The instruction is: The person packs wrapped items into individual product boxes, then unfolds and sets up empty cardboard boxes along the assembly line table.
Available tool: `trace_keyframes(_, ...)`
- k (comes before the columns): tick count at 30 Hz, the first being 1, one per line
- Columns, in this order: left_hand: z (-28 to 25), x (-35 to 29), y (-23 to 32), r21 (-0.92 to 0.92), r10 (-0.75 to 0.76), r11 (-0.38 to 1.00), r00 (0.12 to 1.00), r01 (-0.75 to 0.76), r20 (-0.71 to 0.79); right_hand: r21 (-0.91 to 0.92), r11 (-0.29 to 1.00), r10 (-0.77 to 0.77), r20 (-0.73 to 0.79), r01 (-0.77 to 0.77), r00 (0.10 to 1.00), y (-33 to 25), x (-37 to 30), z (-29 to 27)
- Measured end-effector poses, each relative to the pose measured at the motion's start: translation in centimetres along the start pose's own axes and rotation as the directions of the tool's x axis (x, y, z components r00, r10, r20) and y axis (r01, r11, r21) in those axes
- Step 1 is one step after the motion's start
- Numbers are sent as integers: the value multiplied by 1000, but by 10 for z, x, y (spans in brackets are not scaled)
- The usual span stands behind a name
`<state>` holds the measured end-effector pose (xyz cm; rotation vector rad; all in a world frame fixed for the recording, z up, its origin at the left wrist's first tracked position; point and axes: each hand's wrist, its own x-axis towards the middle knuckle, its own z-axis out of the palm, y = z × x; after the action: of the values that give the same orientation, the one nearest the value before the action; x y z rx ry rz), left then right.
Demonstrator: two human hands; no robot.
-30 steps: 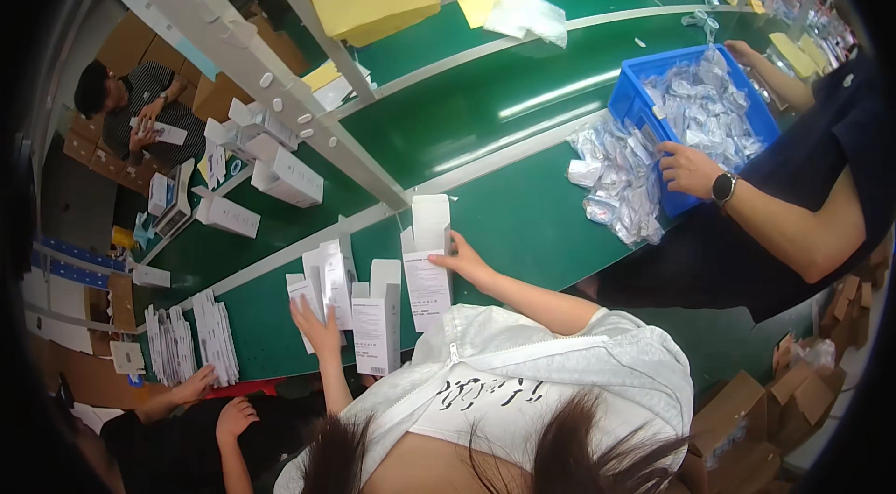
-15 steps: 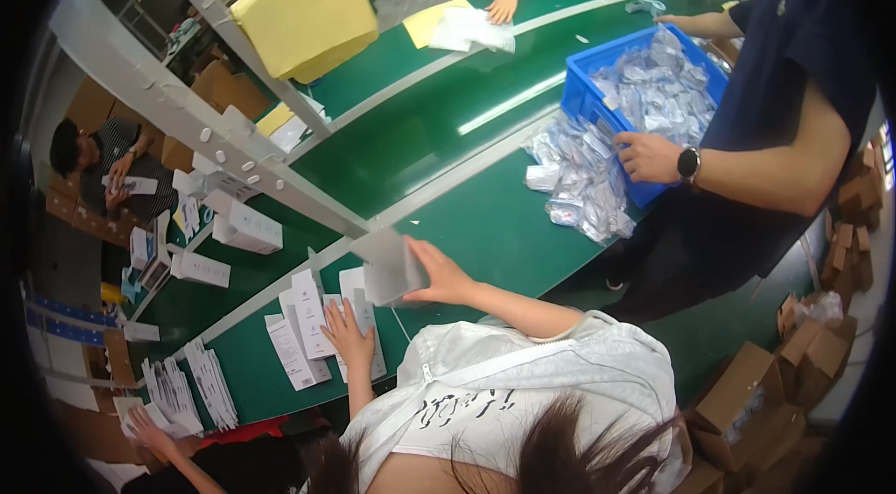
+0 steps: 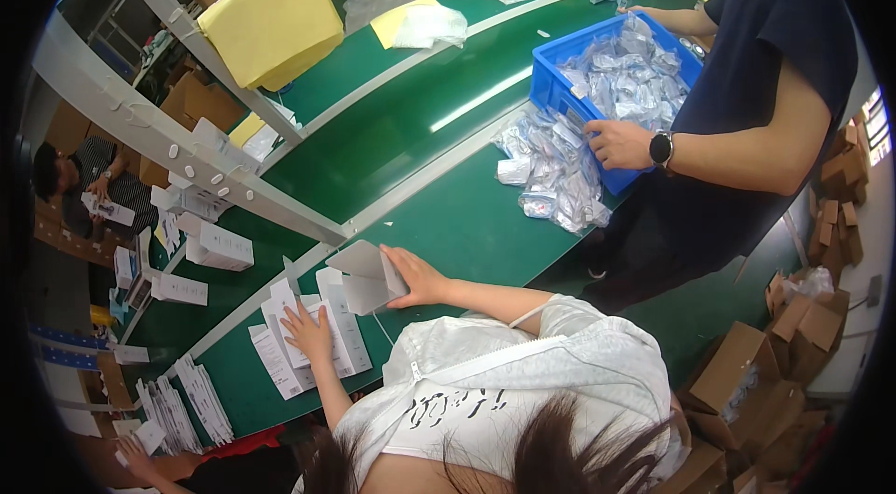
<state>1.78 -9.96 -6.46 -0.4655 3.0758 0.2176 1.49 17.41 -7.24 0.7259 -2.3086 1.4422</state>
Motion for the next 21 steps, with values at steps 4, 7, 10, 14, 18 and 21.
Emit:
trace_keyframes(4,-2,-7,5,5,-16,1000,1000,16,-19,15,1000,6,4,-6,1000,1,0,1)
trace_keyframes(7,-6,-13,12,-27,-66,998,997,65,-47,47,999,23,12,-24,1000,0,0,3)
trace_keyframes(10,-46,-8,29,-176,-3,984,979,-34,-205,42,999,27,13,-28,1000,0,1,7)
trace_keyframes(14,-208,-6,96,-356,426,454,550,-817,-719,19,998,58,4,-58,998,10,-6,3)
trace_keyframes(18,-358,-44,154,30,503,-43,-48,-999,-863,25,998,59,12,-60,998,3,-3,10)
trace_keyframes(21,-369,-44,166,88,463,-177,-162,-980,-872,22,998,60,-3,-59,998,8,-1,9)
